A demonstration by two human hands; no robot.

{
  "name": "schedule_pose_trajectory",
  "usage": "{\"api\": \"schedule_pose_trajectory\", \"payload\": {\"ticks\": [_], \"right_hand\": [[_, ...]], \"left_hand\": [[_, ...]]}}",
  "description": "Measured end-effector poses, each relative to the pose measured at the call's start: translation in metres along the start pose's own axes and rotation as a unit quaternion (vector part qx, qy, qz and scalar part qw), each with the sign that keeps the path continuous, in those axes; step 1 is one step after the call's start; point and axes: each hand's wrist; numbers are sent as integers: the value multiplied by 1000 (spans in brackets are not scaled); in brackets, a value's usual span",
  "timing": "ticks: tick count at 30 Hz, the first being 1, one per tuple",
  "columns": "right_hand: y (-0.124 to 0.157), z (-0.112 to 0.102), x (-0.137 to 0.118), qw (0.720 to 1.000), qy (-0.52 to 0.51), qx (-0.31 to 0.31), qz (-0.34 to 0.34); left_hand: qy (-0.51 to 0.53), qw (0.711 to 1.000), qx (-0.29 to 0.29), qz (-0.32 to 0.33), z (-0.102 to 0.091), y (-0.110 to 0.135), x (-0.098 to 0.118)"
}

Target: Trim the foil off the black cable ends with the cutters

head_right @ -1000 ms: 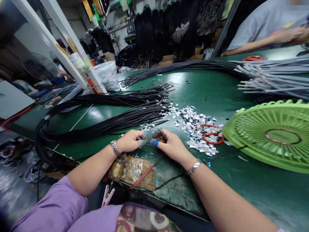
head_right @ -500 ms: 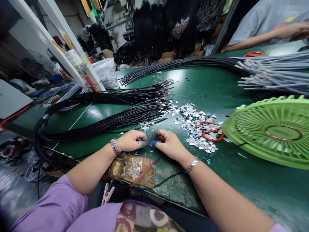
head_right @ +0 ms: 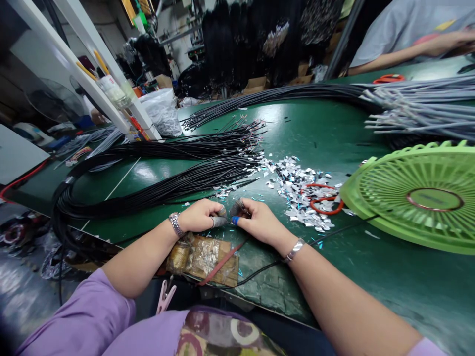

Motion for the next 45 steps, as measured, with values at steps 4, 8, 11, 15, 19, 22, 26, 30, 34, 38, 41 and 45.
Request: {"api": "schedule_pose_trajectory", "payload": {"ticks": [4, 8, 11, 15, 19, 22, 26, 30, 34, 38, 41, 45], "right_hand": [[0, 0, 1, 1000, 17, -8, 1], [1, 0, 2, 1000, 25, -13, 3], [1, 0, 3, 1000, 26, -17, 6], [2, 1, 5, 999, 27, -21, 6], [3, 4, 5, 997, 70, -9, -21], [4, 8, 3, 996, 81, 22, -34], [2, 8, 2, 991, 12, 129, -14], [0, 5, 2, 985, -38, 167, 32], [-1, 7, -1, 993, -55, 98, 45], [-2, 9, -2, 994, -43, 95, 15], [-2, 7, -1, 995, -26, 95, -17], [-1, 5, -3, 995, -16, 84, -48]], "left_hand": [[-6, 1000, -3, 6, 0, 0, -1], [-2, 1000, -10, 7, 0, 0, -2], [0, 1000, -10, 6, 0, 0, 0], [6, 1000, -14, 6, -1, 1, 1], [16, 1000, -22, 9, 0, 1, -1], [27, 999, -25, 13, 1, 0, -1], [46, 999, -17, -13, 3, 0, 1], [187, 976, -17, -106, 4, -2, 1], [267, 956, -4, -121, 6, -5, 1], [298, 949, -9, -98, 8, -6, 0], [313, 946, -33, -75, 5, -6, -3], [319, 938, -111, -77, -3, -5, -6]]}}
Point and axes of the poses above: each hand's wrist, its own y-axis away from the middle knuckle, its own z-axis out of the palm, x = y × z, and after that the axes turned 12 degrees about -z, right-handed
